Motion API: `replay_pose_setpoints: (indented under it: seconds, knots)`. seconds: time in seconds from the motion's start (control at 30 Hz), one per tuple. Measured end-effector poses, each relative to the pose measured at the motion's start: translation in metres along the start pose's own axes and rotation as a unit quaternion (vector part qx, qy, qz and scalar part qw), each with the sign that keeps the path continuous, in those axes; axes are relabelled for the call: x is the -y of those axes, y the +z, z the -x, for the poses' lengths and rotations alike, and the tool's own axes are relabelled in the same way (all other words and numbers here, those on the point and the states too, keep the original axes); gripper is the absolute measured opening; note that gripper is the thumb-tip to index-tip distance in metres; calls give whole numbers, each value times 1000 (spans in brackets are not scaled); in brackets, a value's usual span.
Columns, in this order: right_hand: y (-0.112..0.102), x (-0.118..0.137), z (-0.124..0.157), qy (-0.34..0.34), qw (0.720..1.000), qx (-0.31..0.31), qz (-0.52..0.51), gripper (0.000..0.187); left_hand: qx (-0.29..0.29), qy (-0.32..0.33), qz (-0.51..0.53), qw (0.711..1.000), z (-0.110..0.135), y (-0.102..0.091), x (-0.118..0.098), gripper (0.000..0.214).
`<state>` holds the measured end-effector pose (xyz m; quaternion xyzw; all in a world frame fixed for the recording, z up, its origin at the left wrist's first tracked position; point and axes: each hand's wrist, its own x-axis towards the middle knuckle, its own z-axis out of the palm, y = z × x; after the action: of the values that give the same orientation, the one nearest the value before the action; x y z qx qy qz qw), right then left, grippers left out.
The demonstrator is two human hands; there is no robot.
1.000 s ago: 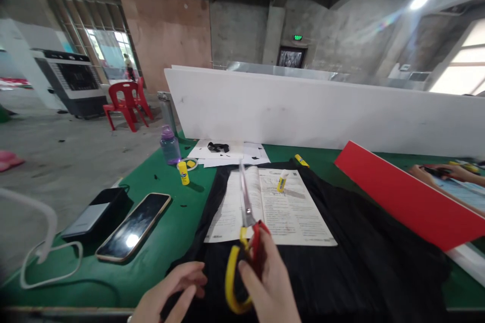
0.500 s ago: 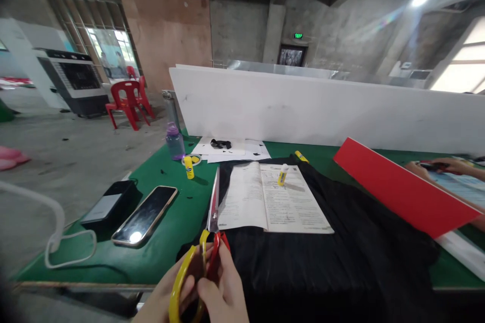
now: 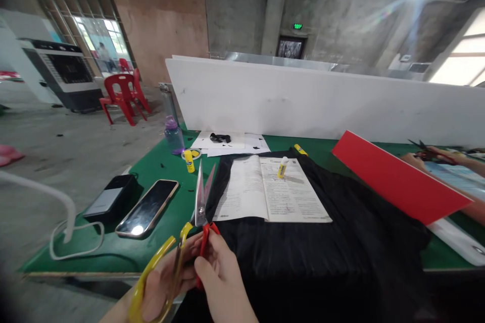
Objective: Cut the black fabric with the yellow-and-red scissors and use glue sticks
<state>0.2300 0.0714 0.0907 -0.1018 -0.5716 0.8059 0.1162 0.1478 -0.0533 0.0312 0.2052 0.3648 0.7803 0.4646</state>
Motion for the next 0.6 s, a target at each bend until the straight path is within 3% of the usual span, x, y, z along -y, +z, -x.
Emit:
replay_pose_setpoints:
  seconds: [0.13,0.3,0.43,0.5,0.6]
  knots:
    - [1,1,-5,-39,993,17,107,28,-64,-55,-81,993,-7,7,-25,70]
    - [-4,8,-13,-85,951,1,298,25,-42,-68,-86,993,-19,13,-42,48]
    - [-5,22,-18,-80,931,16,355,16,-35,-74,-112,990,-22,17,-46,42]
    - [-5,27,-18,-82,924,-4,372,14,-33,-70,-126,989,-21,19,-49,41]
    - [-7,30,-14,-150,902,-76,399,18,-38,-56,-146,987,-18,18,-58,34]
